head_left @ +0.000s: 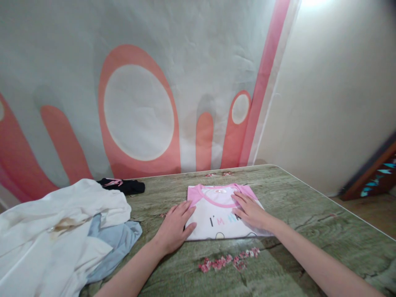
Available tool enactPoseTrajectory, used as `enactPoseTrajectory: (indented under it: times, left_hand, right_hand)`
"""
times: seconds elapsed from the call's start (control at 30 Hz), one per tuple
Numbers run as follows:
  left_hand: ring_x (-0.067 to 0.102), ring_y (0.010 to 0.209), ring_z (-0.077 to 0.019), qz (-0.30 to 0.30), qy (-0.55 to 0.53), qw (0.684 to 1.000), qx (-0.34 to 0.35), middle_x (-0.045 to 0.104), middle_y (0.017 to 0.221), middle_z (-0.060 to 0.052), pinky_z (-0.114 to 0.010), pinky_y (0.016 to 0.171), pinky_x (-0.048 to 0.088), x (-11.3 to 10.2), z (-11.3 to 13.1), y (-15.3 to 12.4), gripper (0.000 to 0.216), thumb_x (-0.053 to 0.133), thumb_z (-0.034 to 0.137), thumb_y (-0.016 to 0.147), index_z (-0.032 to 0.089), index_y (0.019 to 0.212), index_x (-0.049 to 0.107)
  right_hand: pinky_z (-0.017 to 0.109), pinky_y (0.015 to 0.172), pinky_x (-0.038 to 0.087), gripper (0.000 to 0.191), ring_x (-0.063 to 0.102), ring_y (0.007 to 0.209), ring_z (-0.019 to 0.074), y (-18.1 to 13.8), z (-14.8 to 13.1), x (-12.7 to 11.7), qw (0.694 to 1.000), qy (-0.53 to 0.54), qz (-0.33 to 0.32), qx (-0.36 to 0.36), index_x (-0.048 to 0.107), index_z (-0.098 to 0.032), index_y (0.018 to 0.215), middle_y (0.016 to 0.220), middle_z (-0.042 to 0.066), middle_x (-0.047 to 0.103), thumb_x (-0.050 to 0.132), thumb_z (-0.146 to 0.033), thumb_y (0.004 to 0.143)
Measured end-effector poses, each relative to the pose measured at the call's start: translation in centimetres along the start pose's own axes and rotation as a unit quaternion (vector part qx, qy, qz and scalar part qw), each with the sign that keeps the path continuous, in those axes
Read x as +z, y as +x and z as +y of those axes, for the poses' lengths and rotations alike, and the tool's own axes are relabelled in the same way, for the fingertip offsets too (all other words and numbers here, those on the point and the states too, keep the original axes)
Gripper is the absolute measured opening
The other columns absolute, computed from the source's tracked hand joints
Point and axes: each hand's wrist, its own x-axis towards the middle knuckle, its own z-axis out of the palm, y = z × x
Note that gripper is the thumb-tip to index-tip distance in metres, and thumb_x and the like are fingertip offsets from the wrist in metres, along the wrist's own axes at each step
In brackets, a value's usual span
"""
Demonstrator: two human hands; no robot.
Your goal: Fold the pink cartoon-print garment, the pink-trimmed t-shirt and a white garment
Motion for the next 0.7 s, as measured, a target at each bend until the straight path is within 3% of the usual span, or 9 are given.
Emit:
enactPoseTrajectory:
  times: [0.2,0.3,0.37,0.43,0.5,0.53,0.63,0.7]
  left_hand:
    - [0.019,0.133,-0.0246,-0.061,-0.067,0.996,0.018,0.030,0.143,-0.003,-0.049,0.108,0.009,0.0,1.7,-0.7,0.047,0.038,0.045,0.089,0.030,0.134,0.037]
    - [0.017,0.134,-0.0249,-0.029,-0.185,0.982,-0.034,0.023,0.146,-0.006,-0.046,0.108,0.016,0.8,3.0,-0.5,0.057,0.043,0.045,0.087,0.024,0.138,0.030]
    - [0.023,0.132,-0.0247,0.017,-0.308,0.943,-0.122,0.020,0.146,-0.011,-0.041,0.105,0.028,1.3,3.6,0.5,0.065,0.048,0.041,0.084,0.018,0.140,0.022]
    - [0.034,0.127,-0.0239,0.035,-0.438,0.870,-0.224,0.022,0.144,-0.015,-0.034,0.097,0.039,1.2,3.6,2.1,0.065,0.051,0.036,0.083,0.015,0.137,0.023]
    - [0.044,0.120,-0.0220,0.014,-0.534,0.790,-0.302,0.032,0.140,-0.017,-0.027,0.086,0.046,0.5,3.1,4.2,0.055,0.054,0.035,0.081,0.015,0.129,0.035]
    - [0.049,0.114,-0.0207,-0.001,-0.559,0.764,-0.322,0.041,0.134,-0.016,-0.024,0.081,0.048,0.1,2.7,5.2,0.049,0.056,0.036,0.080,0.015,0.121,0.042]
    - [0.061,0.086,-0.0155,-0.039,-0.572,0.746,-0.339,0.062,0.101,-0.010,-0.018,0.062,0.048,-1.1,1.2,7.9,0.037,0.063,0.042,0.072,0.013,0.093,0.055]
    - [0.060,0.067,-0.0123,-0.063,-0.562,0.750,-0.343,0.063,0.076,-0.005,-0.017,0.050,0.042,-1.4,0.4,9.0,0.036,0.067,0.045,0.064,0.013,0.075,0.057]
  right_hand:
    - [0.043,0.109,0.011,0.061,0.018,0.134,0.0217,-2.3,2.1,-0.9,0.999,-0.008,-0.024,-0.029,0.025,-0.022,0.140,0.146,0.006,0.024,0.028,-0.052,0.088]
    - [0.043,0.108,0.016,0.060,0.023,0.132,0.0233,-3.3,4.2,-0.8,0.999,-0.004,0.034,-0.009,0.033,-0.020,0.137,0.143,0.009,0.031,0.038,-0.049,0.085]
    - [0.042,0.103,0.026,0.061,0.035,0.126,0.0257,-3.8,6.3,-0.7,0.991,0.006,0.115,0.061,0.038,-0.014,0.133,0.137,0.015,0.039,0.044,-0.045,0.081]
    - [0.041,0.095,0.036,0.061,0.049,0.113,0.0266,-4.1,8.4,-1.0,0.971,0.037,0.174,0.161,0.040,-0.007,0.129,0.126,0.019,0.049,0.048,-0.040,0.079]
    - [0.037,0.084,0.044,0.059,0.058,0.098,0.0252,-4.1,9.8,-1.5,0.947,0.105,0.170,0.250,0.042,-0.005,0.126,0.113,0.019,0.058,0.051,-0.037,0.077]
    - [0.035,0.079,0.047,0.058,0.060,0.093,0.0243,-4.0,10.2,-1.9,0.936,0.153,0.150,0.279,0.044,-0.006,0.124,0.108,0.017,0.061,0.052,-0.036,0.076]
    - [0.029,0.066,0.049,0.042,0.062,0.086,0.0227,-3.6,10.2,-2.7,0.910,0.270,0.082,0.303,0.059,-0.011,0.107,0.097,0.011,0.067,0.056,-0.037,0.074]
    - [0.027,0.061,0.048,0.033,0.063,0.081,0.0218,-3.2,9.6,-2.9,0.905,0.303,0.054,0.294,0.065,-0.012,0.090,0.088,0.009,0.069,0.056,-0.039,0.074]
